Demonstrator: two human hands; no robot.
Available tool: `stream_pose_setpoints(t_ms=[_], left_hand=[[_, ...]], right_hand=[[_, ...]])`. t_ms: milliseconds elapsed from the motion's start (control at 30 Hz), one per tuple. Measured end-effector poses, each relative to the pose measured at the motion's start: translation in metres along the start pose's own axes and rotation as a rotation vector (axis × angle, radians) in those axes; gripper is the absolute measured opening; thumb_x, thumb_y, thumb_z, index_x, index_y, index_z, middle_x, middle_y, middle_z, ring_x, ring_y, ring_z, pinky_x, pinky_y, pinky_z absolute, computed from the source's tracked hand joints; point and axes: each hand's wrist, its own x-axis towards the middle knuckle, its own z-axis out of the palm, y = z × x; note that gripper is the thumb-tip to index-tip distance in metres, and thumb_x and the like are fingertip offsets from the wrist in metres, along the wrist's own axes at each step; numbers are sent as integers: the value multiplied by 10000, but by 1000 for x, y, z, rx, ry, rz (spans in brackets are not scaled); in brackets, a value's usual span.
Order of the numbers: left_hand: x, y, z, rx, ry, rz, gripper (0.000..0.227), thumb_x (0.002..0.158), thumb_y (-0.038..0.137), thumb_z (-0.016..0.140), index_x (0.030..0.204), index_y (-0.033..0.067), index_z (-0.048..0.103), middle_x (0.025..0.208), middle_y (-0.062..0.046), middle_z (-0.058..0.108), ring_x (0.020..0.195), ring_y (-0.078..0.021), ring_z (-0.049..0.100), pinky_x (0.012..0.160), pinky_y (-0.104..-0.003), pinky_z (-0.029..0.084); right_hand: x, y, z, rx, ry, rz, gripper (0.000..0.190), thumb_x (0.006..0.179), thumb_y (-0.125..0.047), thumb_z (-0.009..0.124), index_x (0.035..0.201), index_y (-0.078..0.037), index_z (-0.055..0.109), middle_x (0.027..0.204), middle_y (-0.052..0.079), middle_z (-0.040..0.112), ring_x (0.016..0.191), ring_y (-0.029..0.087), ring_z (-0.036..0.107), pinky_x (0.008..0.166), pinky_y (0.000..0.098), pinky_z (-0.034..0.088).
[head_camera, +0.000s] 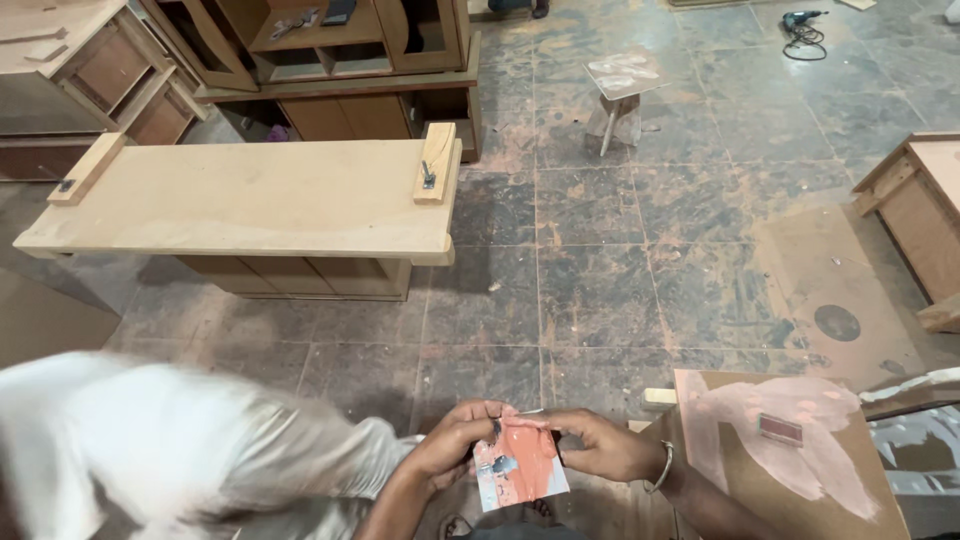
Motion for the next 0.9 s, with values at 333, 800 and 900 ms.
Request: stream_pose_setpoints(t_ms=[333, 800, 900], left_hand=[[6, -20, -20, -194, 137, 6, 426, 806, -54, 469, 1191, -46, 651, 993, -150, 740, 791, -178, 744, 697, -320, 650], [10, -22, -13, -298, 184, 137, 490, 750, -79, 472, 1200, -63, 664, 1007, -152, 743, 815, -191, 737, 749, -319, 660], [3, -19, -17, -304, 202, 113, 472, 749, -63, 471, 1178, -66, 668, 1008, -156, 749, 845, -202, 753, 764, -318, 661]], right_hand=[[-6, -18, 0, -766, 131, 10, 640, 956, -152, 608, 1562, -235, 420, 1435, 167, 570, 1217, 352, 586, 1015, 476, 443], [-14, -13, 8, -328, 114, 145, 680, 983, -122, 629, 1601, -193, 355, 1596, 100, 443, 1408, 291, 532, 1159, 406, 442], [-19, -12, 0, -443, 108, 212, 643, 1007, -136, 634, 1604, -222, 414, 1563, 41, 510, 1414, 254, 567, 1155, 382, 484]])
